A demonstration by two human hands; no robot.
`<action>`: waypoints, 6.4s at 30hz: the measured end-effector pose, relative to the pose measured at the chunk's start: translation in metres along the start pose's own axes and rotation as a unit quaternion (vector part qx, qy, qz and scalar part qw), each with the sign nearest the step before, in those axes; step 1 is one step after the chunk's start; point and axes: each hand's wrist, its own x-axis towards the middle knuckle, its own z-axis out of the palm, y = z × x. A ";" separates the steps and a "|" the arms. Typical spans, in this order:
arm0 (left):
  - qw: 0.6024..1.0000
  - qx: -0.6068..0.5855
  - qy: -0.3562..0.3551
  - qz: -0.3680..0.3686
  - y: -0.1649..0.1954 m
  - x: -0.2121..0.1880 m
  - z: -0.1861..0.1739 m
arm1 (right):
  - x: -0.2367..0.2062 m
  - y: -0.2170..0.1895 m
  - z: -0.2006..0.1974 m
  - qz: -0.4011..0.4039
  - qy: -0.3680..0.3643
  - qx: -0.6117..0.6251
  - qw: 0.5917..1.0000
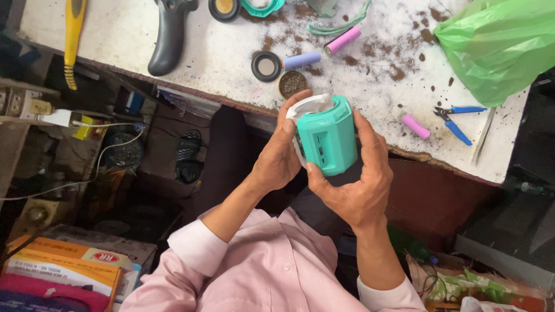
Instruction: The person assembles a small electronic device by inserting a circuit board and a circular component into a white plastic housing, then fitting a teal cover and securing it with a screwdriver. The person retrieves the screwdriver from a drawer and tightens screws on the device's casing.
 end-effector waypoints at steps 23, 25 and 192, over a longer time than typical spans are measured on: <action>0.997 0.025 -0.054 -0.041 0.006 0.000 0.006 | -0.010 0.041 0.000 0.094 -0.079 0.283 0.951; 0.995 0.069 -0.070 -0.023 0.006 0.001 0.009 | -0.011 0.049 -0.002 0.106 -0.082 0.332 0.934; 0.958 0.162 -0.174 -0.161 0.015 0.019 -0.015 | 0.010 0.019 -0.049 -0.230 -0.051 -0.036 0.971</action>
